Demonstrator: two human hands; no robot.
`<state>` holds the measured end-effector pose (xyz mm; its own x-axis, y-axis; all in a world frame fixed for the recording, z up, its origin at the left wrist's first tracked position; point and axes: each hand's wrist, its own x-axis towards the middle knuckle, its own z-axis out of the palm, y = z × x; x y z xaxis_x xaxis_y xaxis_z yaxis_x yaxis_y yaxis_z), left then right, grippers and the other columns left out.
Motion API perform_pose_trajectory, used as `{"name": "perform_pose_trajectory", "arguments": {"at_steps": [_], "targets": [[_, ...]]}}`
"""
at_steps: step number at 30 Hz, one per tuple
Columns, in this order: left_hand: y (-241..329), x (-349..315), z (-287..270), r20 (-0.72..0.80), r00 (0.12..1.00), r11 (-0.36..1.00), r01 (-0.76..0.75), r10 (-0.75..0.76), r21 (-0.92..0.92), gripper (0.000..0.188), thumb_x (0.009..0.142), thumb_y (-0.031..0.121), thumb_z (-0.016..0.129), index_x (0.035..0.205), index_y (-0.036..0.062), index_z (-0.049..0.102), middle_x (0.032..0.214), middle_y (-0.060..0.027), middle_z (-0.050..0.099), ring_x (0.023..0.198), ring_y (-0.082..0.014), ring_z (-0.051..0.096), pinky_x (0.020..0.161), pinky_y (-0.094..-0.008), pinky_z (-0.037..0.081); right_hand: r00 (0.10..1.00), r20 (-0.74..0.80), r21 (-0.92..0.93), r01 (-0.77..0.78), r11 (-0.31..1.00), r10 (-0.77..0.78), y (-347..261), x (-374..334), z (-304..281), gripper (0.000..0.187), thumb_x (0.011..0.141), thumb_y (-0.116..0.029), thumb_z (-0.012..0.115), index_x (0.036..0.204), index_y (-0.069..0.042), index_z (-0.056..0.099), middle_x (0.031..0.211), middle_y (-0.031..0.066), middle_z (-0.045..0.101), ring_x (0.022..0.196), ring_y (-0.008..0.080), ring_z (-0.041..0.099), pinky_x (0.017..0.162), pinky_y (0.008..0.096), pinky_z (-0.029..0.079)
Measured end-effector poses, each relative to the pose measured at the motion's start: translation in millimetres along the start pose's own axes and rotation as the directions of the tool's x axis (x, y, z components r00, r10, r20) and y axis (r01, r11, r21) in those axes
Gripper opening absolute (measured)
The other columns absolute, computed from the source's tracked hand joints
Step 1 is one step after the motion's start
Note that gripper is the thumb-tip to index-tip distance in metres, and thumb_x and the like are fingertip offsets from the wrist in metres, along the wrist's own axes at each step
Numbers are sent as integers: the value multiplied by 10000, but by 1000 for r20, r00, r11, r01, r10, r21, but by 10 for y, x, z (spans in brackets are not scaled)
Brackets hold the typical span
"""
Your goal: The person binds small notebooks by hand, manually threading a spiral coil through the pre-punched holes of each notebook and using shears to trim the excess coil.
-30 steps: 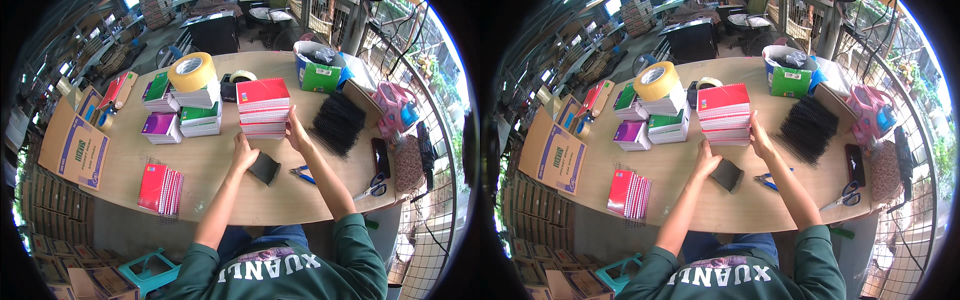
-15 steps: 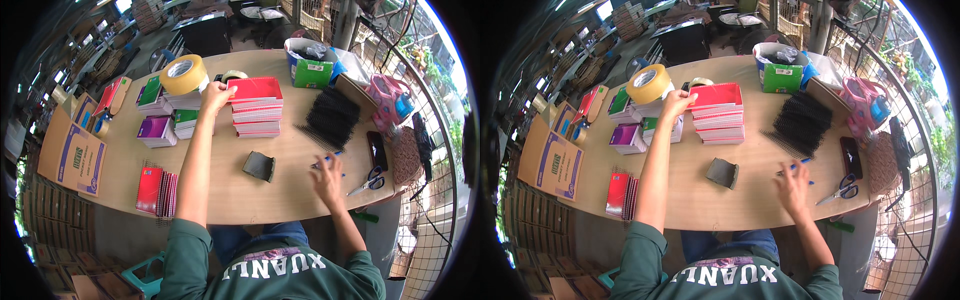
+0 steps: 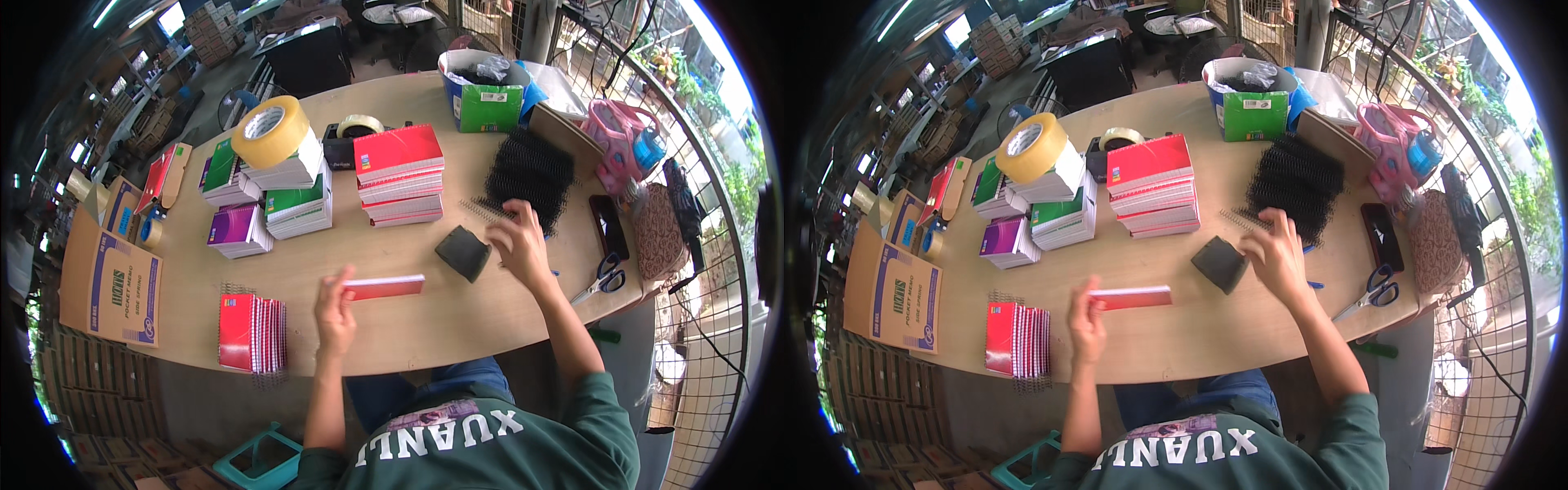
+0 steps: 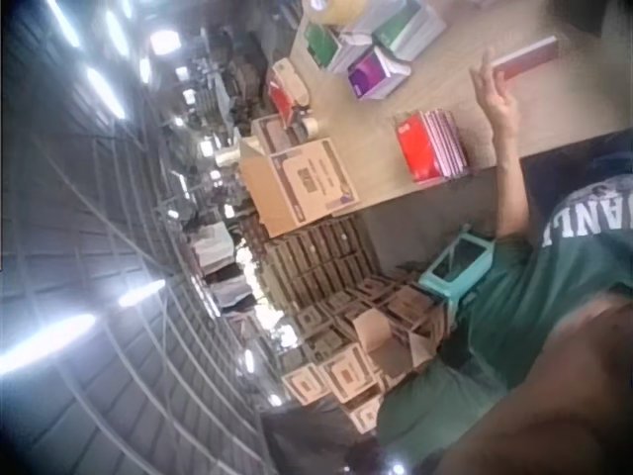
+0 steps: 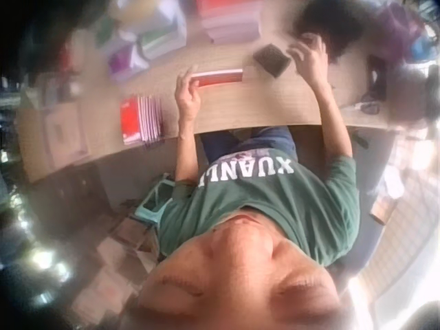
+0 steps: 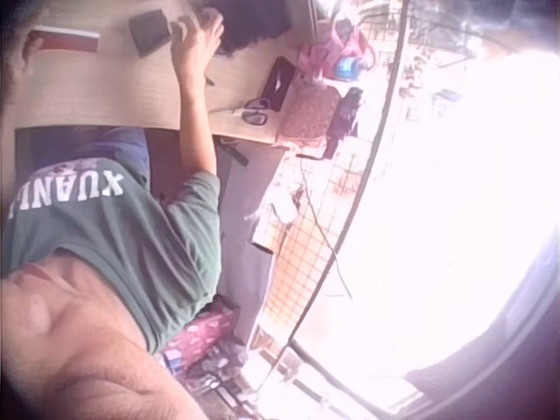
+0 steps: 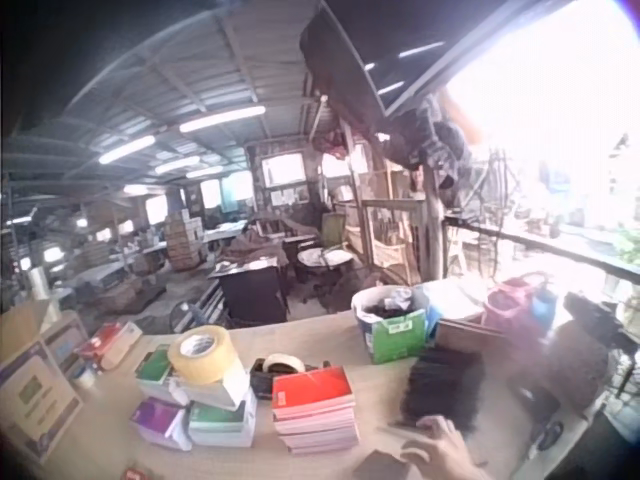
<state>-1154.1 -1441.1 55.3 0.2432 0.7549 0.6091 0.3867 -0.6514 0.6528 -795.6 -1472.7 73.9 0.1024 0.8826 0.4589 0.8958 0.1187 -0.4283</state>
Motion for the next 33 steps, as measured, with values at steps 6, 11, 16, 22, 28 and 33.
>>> {"name": "perform_pose_trajectory", "arguments": {"at_steps": [6,11,16,22,28,33], "targets": [[54,-260,511,37,999,1000,23,-23,3,339,882,-53,636,1199,64,608,1089,-133,571,993,-303,595,801,-390,515,994,95,-388,-8,922,48,323,648,649,152,815,-148,736,910,-44,678,1105,118,531,1067,326,533,745,467,480],[184,-302,701,-103,985,989,135,-140,-59,394,842,236,808,1065,30,557,1070,-163,495,1055,-348,525,868,-450,469,958,-22,131,288,949,-287,-53,475,81,113,869,0,655,973,-33,682,855,121,617,762,296,643,642,384,507],[129,-237,773,-102,984,989,145,-148,-33,457,832,338,810,1016,22,537,1056,-162,492,1034,-347,525,864,-449,466,938,242,456,116,882,-249,-428,-48,-173,171,824,-66,751,992,-99,756,833,102,666,770,275,628,664,397,506],[155,-223,795,-99,977,981,182,-188,-66,462,838,340,809,1007,9,534,1053,-157,496,1041,-335,523,884,-433,455,926,305,491,47,870,-222,-503,-139,37,179,803,-60,760,977,-105,763,844,59,682,816,261,641,699,375,530],[180,-216,785,-102,981,985,164,-167,-46,444,845,325,805,1025,20,537,1061,-168,485,1049,-354,516,872,-456,456,925,222,488,169,856,-309,-486,-126,89,190,785,-22,766,956,-106,754,905,46,677,836,259,652,703,375,536],[175,-250,779,-102,978,983,181,-182,-15,447,845,329,805,1021,16,537,1064,-170,480,1046,-354,512,877,-461,453,916,295,553,69,831,-272,-485,-167,52,195,775,7,768,941,-87,728,945,48,668,874,259,667,702,363,545]]}}
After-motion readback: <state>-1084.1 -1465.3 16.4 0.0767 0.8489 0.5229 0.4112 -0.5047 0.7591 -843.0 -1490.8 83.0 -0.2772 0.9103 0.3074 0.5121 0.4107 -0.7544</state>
